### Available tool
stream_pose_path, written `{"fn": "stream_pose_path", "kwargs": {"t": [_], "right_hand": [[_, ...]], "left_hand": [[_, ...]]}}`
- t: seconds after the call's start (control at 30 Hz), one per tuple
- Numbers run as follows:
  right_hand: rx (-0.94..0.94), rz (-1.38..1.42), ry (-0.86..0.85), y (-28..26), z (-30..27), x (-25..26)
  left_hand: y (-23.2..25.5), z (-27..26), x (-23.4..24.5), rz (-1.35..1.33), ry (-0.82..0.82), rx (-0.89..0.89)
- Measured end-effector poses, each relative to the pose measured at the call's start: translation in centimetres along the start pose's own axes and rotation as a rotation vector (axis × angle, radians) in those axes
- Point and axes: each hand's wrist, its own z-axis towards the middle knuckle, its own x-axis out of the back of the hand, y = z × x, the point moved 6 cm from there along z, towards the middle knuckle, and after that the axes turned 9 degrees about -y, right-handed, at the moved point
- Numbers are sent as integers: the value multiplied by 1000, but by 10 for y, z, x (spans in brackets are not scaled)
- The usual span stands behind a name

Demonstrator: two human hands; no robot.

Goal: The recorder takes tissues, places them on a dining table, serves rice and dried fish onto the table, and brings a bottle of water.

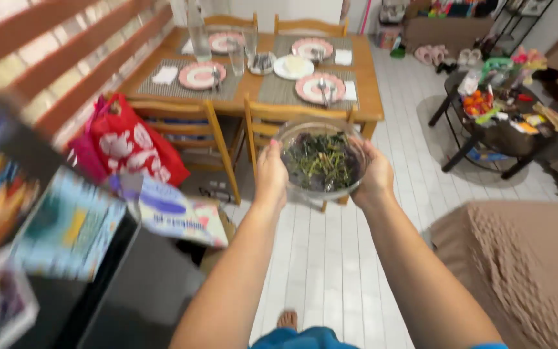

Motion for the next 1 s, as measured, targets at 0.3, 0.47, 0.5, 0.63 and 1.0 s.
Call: {"fn": "stream_pose_path", "kwargs": {"t": [0.3,0.47,0.5,0.63,1.0], "right_hand": [[-46,-17,48,-1,197,2],[-104,13,82,4,318,40],[-114,11,86,10,346,57],[-43,-50,57,5,447,110],[-30,-36,151,-21,666,177]], "left_hand": [[-57,204,-11,22,2,127],[-115,320,-24,49,2,146],[-125,340,-26,48,9,155],[-154,425,-57,123,-32,94],[-240,638,-117,369,73,228]]}}
